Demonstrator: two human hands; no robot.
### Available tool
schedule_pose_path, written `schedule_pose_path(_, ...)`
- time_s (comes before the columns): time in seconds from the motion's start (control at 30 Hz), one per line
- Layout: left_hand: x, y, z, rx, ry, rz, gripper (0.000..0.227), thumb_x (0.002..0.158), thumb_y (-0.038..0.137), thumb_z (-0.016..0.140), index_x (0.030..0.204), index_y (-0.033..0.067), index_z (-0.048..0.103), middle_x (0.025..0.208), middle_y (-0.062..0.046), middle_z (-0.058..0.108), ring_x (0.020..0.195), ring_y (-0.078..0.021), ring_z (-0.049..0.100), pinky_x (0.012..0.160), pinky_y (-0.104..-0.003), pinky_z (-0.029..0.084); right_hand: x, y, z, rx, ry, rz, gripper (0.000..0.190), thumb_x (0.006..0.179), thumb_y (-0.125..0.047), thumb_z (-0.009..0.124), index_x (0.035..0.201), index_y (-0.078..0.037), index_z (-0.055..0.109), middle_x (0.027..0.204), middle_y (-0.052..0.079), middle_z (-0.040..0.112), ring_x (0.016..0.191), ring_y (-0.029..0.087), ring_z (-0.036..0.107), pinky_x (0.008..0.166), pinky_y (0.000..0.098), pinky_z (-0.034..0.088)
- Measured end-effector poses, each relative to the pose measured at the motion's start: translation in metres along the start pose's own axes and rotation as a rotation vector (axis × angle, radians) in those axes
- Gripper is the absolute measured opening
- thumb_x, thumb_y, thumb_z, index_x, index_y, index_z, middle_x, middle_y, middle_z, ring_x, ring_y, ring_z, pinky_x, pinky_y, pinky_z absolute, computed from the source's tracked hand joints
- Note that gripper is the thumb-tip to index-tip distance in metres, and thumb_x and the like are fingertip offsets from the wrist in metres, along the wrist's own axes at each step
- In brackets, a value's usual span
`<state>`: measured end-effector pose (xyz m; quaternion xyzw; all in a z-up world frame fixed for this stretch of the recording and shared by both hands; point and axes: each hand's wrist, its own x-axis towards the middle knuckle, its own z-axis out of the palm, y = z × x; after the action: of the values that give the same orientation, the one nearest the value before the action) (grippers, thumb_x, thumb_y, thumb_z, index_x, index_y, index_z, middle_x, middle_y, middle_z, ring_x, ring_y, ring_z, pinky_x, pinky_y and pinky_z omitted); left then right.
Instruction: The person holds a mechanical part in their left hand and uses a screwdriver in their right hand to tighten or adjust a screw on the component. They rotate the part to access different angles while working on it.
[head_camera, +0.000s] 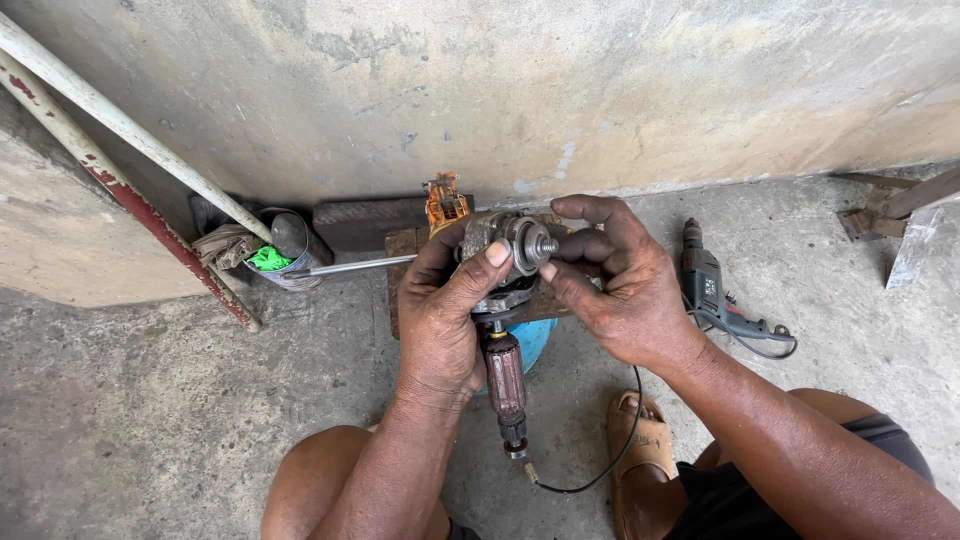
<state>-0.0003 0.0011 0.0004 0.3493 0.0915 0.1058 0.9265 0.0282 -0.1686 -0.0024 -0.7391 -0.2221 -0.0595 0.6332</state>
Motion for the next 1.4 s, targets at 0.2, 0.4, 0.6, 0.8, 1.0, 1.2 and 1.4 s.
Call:
schedule_pose_path(0.2, -0.003, -0.004, 0.002, 0.01, -0.001, -0.001, 0.042, 0.074, 0.003, 0.087, 0.114, -0.0037, 0.075, 0.094, -0.02, 0.076, 0.09, -0.0265, 0.077, 0.08, -0.044, 0.067, 0.002, -0.005, 0.001, 0.021, 0.006, -0.005, 0.063, 0.084, 0.013, 0.074, 0.141, -0.005, 0.053, 0.086, 0.015, 0.075, 0.087, 0.018, 0.071, 0.083, 0.0379, 0.065)
schedule_pose_path(0.4, -0.002, -0.005, 0.003, -0.015, 0.008, -0.014, 0.042, 0.074, 0.002, 0.087, 0.113, -0.0042, 0.075, 0.092, -0.02, 0.076, 0.088, -0.0289, 0.078, 0.078, -0.044, 0.067, 0.0, 0.001, -0.001, 0.01, -0.017, 0.002, 0.062, 0.085, 0.013, 0.072, 0.141, -0.004, 0.055, 0.086, 0.016, 0.075, 0.087, 0.019, 0.071, 0.083, 0.0392, 0.065)
schedule_pose_path(0.6, -0.001, -0.002, 0.003, -0.015, 0.014, -0.018, 0.042, 0.074, 0.002, 0.087, 0.113, -0.0044, 0.075, 0.09, -0.02, 0.076, 0.086, -0.0295, 0.078, 0.076, -0.045, 0.067, 0.001, -0.004, 0.003, -0.01, -0.006, -0.004, 0.065, 0.081, 0.016, 0.072, 0.14, -0.005, 0.053, 0.086, 0.016, 0.074, 0.089, 0.021, 0.073, 0.084, 0.0422, 0.065)
schedule_pose_path(0.8, 0.0, -0.003, 0.004, -0.023, 0.02, -0.037, 0.04, 0.073, 0.003, 0.087, 0.111, -0.0032, 0.075, 0.087, -0.02, 0.076, 0.082, -0.0295, 0.078, 0.072, -0.044, 0.067, 0.0, -0.005, 0.005, 0.03, -0.004, -0.008, 0.059, 0.084, 0.012, 0.072, 0.138, -0.004, 0.057, 0.089, 0.016, 0.075, 0.089, 0.018, 0.07, 0.081, 0.0362, 0.066)
schedule_pose_path(1.0, 0.003, -0.013, 0.004, -0.143, 0.097, -0.071, 0.04, 0.077, 0.01, 0.086, 0.113, -0.002, 0.073, 0.088, -0.023, 0.076, 0.078, -0.0326, 0.076, 0.069, -0.048, 0.067, -0.004, 0.01, 0.032, 0.078, 0.125, -0.16, 0.037, 0.094, 0.009, 0.067, 0.13, 0.0, 0.063, 0.098, 0.02, 0.077, 0.092, 0.023, 0.074, 0.077, 0.0374, 0.068)
schedule_pose_path(1.2, 0.018, -0.006, 0.009, -0.128, 0.134, -0.098, 0.039, 0.077, 0.023, 0.087, 0.108, 0.0046, 0.07, 0.084, -0.016, 0.073, 0.069, -0.0279, 0.073, 0.056, -0.042, 0.066, 0.019, 0.032, 0.011, -0.06, 0.208, -0.098, 0.022, 0.106, -0.007, 0.063, 0.125, 0.004, 0.061, 0.095, 0.024, 0.07, 0.079, 0.026, 0.068, 0.067, 0.0378, 0.065)
schedule_pose_path(1.4, 0.014, 0.033, -0.004, -0.088, 0.114, -0.028, 0.029, 0.076, 0.026, 0.087, 0.097, 0.011, 0.072, 0.082, -0.012, 0.075, 0.068, -0.0248, 0.074, 0.055, -0.043, 0.068, 0.012, 0.09, -0.036, -0.018, 0.414, 0.216, 0.023, 0.108, -0.015, 0.066, 0.105, 0.007, 0.065, 0.081, 0.016, 0.065, 0.071, 0.019, 0.068, 0.058, 0.0307, 0.064)
